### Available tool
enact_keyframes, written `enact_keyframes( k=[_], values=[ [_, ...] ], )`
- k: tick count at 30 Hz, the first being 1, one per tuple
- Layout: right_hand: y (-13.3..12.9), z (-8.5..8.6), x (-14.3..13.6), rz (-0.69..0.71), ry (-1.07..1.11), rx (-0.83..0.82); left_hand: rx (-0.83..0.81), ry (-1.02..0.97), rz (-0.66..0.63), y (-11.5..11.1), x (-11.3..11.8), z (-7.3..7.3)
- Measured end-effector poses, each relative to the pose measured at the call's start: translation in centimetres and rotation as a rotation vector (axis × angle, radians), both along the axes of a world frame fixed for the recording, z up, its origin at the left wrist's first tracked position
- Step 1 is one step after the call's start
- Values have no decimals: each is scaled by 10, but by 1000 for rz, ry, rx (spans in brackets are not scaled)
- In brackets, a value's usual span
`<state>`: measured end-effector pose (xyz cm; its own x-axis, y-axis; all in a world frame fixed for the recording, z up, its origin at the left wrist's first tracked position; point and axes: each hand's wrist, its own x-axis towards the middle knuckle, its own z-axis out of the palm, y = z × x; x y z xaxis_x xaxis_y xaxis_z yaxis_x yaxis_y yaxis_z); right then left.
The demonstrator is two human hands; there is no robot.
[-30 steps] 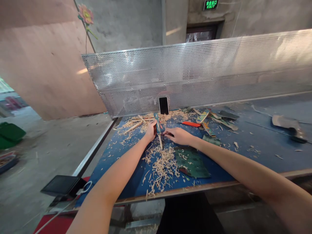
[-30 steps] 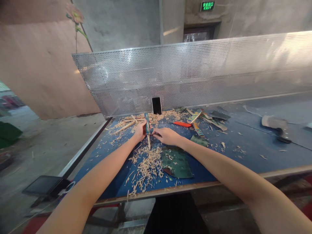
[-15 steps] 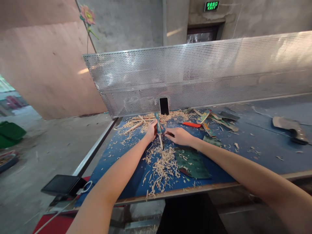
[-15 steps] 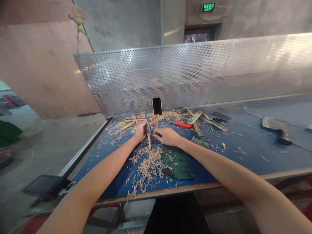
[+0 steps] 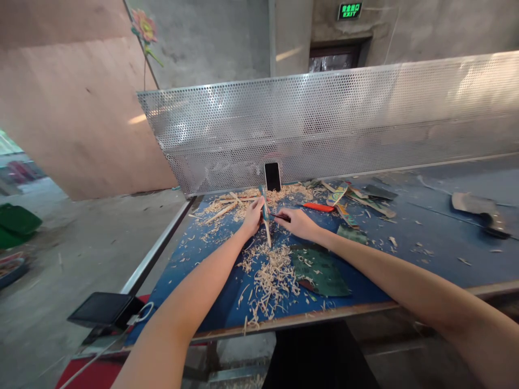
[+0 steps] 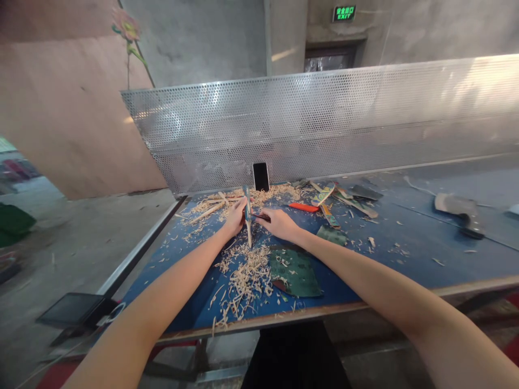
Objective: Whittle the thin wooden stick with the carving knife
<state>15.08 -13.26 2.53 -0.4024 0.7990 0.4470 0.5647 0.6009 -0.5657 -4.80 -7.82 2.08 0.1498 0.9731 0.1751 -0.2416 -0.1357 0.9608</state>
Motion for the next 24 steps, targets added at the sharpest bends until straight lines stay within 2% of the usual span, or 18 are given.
enact_keyframes(
  k=[4,9,12,15,20,22,24],
  values=[
    [-2,-2,-2,13,9,-24,64,57,-19,1,0,-4],
    [4,-2,2,-22,219,-63,141,242,-168,-10,8,-6],
    [12,0,5,11,334,-127,101,214,-224,-16,12,-5],
    [20,2,7,-54,514,-160,114,182,-274,-20,12,-3],
    [33,-1,14,-189,735,-232,339,407,-262,-22,16,0],
    [38,-2,18,-197,748,-250,422,508,-254,-22,17,1],
    [42,-3,22,-217,702,-269,428,547,-211,-21,17,0]
  ],
)
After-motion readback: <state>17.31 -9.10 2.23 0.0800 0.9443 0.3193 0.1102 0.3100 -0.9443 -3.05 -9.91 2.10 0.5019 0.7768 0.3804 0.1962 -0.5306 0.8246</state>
